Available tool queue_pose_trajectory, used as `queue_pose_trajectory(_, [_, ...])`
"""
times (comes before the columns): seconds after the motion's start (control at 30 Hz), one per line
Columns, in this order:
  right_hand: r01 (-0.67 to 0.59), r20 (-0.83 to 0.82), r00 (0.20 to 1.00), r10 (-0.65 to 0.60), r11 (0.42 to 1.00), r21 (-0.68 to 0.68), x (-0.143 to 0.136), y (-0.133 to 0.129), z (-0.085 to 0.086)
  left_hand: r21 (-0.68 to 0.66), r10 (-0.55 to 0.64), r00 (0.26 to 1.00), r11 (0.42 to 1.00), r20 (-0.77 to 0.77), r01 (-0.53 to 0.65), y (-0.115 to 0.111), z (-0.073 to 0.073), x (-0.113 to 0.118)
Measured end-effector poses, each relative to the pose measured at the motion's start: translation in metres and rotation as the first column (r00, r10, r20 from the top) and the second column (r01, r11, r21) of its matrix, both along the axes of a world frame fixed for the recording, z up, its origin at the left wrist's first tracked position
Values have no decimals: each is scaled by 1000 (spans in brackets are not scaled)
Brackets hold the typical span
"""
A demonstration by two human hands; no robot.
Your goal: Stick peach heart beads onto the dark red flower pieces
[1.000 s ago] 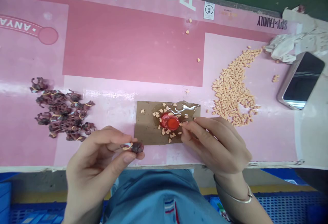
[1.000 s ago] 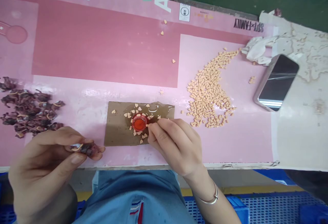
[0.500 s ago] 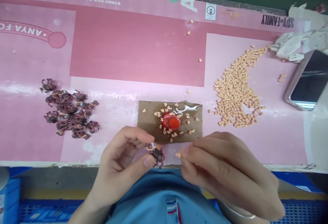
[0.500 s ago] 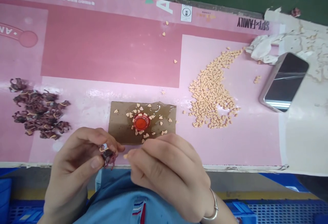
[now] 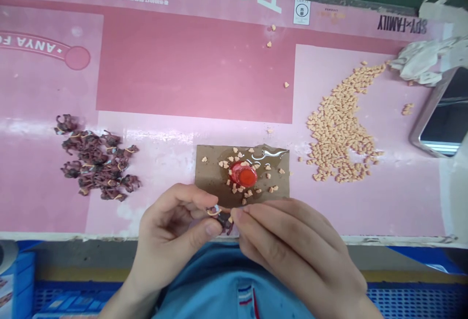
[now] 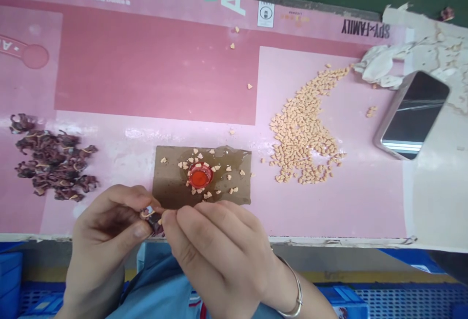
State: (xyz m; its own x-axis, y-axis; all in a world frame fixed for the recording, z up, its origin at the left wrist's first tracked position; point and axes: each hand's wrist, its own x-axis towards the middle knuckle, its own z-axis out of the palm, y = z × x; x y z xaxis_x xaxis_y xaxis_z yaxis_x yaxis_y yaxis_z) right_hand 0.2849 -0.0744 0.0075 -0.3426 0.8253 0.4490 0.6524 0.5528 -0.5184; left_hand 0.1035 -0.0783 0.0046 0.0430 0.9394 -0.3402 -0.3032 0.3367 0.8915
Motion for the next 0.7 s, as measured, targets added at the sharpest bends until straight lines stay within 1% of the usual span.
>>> queue_pose_trajectory(0.07, [143, -60, 988, -140, 989, 32, -5, -6, -1, -4, 34, 999, 999, -21, -35, -2, -1, 3])
queue_pose_trajectory(0.1, [186, -75, 980, -183, 982, 39, -7, -7, -1, 4, 43, 999, 999, -30, -43, -2, -1, 4])
queue_pose_trajectory(0.13, [195, -72, 979, -192, 980, 39, -7, -8, -1, 20, 50, 998, 999, -37, -49, -2, -1, 6])
queue_pose_trajectory(0.2, [127, -72, 990, -124, 990, 52, -2, -7, -1, 62, 52, 997, 997, -55, -48, -1, 0, 9])
queue_pose_trajectory(0.27, [3, -64, 998, -1, 1000, 30, 12, -2, 0, 109, 38, 995, 994, -89, -28, 0, 3, 10])
queue_pose_trajectory(0.3, [-34, -46, 998, 35, 999, 10, 21, 2, 0, 132, 36, 993, 991, -115, -21, 1, 4, 9])
queue_pose_trajectory(0.33, [-29, -23, 999, 30, 1000, 8, 31, 5, 0, 151, 38, 988, 988, -148, -15, 1, 4, 8])
queue_pose_trajectory(0.37, [19, 12, 1000, -19, 999, 26, 43, 9, 0, 168, 55, 980, 986, -189, -23, 1, 4, 6])
queue_pose_trajectory(0.4, [92, 59, 994, -96, 994, 63, 54, 12, -1, 191, 92, 968, 980, -235, -47, 0, 3, 4])
queue_pose_trajectory(0.47, [211, 144, 962, -233, 965, 153, 74, 18, -6, 237, 191, 926, 964, -325, -116, 0, 0, -2])
queue_pose_trajectory(0.5, [234, 185, 947, -263, 958, 165, 82, 20, -10, 260, 241, 898, 954, -368, -149, 0, -2, -4])
queue_pose_trajectory(0.6, [217, 246, 939, -241, 969, 119, 94, 22, -23, 300, 366, 809, 922, -460, -246, -1, -6, -10])
queue_pose_trajectory(0.67, [198, 247, 944, -217, 975, 101, 94, 21, -29, 300, 431, 742, 900, -513, -315, -3, -4, -14])
queue_pose_trajectory(0.7, [190, 254, 944, -209, 977, 99, 93, 21, -31, 310, 444, 704, 895, -554, -320, -4, -1, -18])
